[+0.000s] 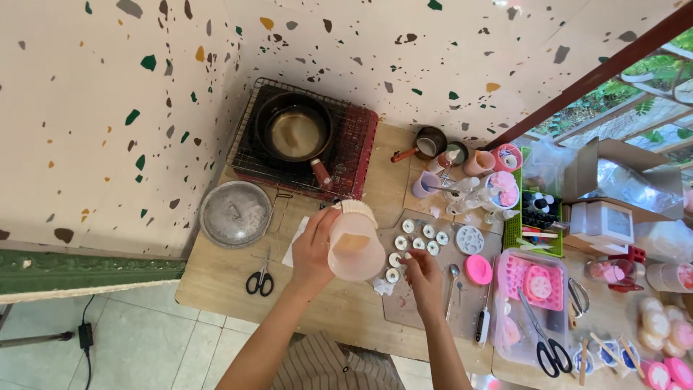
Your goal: Mix wax, fragrance, and dye in a cup and use an electric frother or stirrer.
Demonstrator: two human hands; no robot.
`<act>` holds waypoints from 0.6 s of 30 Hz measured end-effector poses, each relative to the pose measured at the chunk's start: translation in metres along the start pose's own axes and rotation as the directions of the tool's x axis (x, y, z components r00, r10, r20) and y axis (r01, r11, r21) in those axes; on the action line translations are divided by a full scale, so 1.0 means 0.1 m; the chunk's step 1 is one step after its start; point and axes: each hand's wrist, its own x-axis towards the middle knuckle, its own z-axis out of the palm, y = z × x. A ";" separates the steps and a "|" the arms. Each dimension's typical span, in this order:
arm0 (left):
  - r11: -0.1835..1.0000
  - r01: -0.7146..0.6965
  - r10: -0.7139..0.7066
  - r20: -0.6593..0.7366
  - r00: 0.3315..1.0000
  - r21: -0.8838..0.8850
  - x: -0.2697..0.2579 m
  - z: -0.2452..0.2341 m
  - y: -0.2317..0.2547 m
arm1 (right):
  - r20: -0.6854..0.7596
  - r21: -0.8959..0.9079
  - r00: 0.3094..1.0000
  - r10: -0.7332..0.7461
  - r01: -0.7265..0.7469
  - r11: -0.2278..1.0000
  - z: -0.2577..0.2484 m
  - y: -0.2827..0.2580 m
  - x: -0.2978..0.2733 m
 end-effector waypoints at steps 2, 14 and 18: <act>0.996 -0.086 0.085 -0.026 0.996 -0.024 0.29 -0.21 0.29 | -0.005 -0.006 1.000 -0.018 0.018 1.000 0.00 -0.09 -0.07; 0.973 -0.229 0.229 -0.065 0.971 0.016 0.77 -0.69 0.97 | 0.089 -0.122 0.991 -0.102 0.113 0.986 0.06 0.19 -0.08; 0.981 -0.194 0.195 -0.060 0.979 0.023 0.75 -0.72 0.91 | 0.251 -0.477 0.929 -0.274 0.365 0.799 0.66 0.18 -0.09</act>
